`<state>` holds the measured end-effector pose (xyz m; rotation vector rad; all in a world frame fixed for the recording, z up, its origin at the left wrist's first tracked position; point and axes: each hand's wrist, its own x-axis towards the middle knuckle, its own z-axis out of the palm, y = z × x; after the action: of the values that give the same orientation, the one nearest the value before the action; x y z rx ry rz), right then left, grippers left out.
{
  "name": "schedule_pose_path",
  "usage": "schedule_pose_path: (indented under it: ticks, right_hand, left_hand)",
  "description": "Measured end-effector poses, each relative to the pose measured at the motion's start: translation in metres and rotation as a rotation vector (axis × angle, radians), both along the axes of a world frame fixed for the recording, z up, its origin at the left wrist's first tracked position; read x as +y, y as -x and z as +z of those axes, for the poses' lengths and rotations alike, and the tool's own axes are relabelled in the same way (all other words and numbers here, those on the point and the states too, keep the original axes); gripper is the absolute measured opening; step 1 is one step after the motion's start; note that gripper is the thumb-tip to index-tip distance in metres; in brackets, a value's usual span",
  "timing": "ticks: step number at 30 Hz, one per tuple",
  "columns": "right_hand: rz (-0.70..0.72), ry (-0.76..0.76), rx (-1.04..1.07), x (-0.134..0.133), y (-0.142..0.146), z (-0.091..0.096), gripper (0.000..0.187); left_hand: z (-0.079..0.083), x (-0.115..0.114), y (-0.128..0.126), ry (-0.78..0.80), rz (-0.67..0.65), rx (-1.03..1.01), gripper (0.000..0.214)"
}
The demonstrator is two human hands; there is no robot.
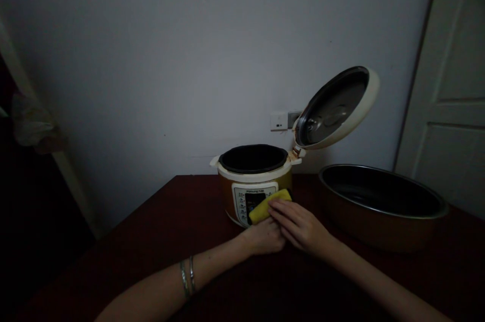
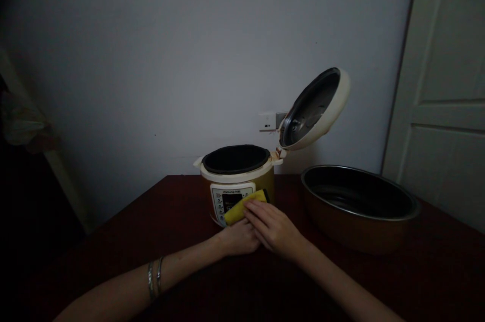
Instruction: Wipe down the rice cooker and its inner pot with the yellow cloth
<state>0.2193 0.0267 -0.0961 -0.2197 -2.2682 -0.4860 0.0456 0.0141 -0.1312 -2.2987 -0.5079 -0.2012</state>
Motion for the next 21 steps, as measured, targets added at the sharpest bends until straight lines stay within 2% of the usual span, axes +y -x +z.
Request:
schedule_pose_path:
  ticks: [3, 5, 6, 8, 9, 11, 12, 14, 15, 17, 19, 20, 21]
  right_hand:
    - [-0.020, -0.068, -0.067, 0.008, 0.005, -0.006, 0.043]
    - [-0.032, -0.145, -0.070, 0.010, 0.009, -0.007, 0.044]
    - [-0.037, -0.180, -0.070, 0.011, 0.011, -0.008, 0.044]
    - [-0.044, -0.229, -0.075, 0.013, 0.013, -0.010, 0.043]
    - [-0.048, -0.243, -0.079, 0.014, 0.014, -0.011, 0.043]
    - [-0.057, -0.255, -0.094, 0.015, 0.015, -0.013, 0.045]
    - [-0.063, -0.259, -0.102, 0.016, 0.015, -0.015, 0.047]
    - [-0.074, -0.269, -0.114, 0.017, 0.017, -0.018, 0.052]
    - [-0.080, -0.277, -0.114, 0.018, 0.018, -0.019, 0.053]
    - [-0.089, -0.300, -0.110, 0.019, 0.019, -0.019, 0.052]
    - [-0.093, -0.321, -0.127, 0.020, 0.020, -0.016, 0.049]
    - [-0.089, -0.332, -0.139, 0.021, 0.020, -0.013, 0.047]
    - [-0.079, -0.344, -0.156, 0.021, 0.020, -0.009, 0.045]
  left_hand:
    - [0.014, -0.023, 0.006, 0.062, -0.306, 0.172, 0.025]
    - [0.030, -0.041, 0.010, 0.089, -0.515, 0.238, 0.024]
    - [0.041, -0.049, 0.012, 0.060, -0.577, 0.202, 0.023]
    - [0.068, -0.058, 0.021, -0.121, -0.611, 0.045, 0.021]
    - [0.084, -0.058, 0.029, -0.231, -0.553, -0.096, 0.020]
    - [0.117, -0.048, 0.050, -0.289, -0.449, -0.274, 0.016]
    - [0.132, -0.039, 0.063, -0.318, -0.354, -0.395, 0.015]
    - [0.154, -0.015, 0.090, -0.385, 0.034, -0.801, 0.018]
    - [0.160, -0.002, 0.104, -0.370, 0.210, -0.969, 0.020]
    - [0.165, 0.024, 0.125, -0.278, 0.535, -1.174, 0.025]
    - [0.163, 0.047, 0.140, -0.066, 0.840, -1.273, 0.033]
    - [0.161, 0.056, 0.145, 0.052, 0.953, -1.295, 0.037]
    - [0.160, 0.064, 0.149, 0.138, 1.014, -1.299, 0.040]
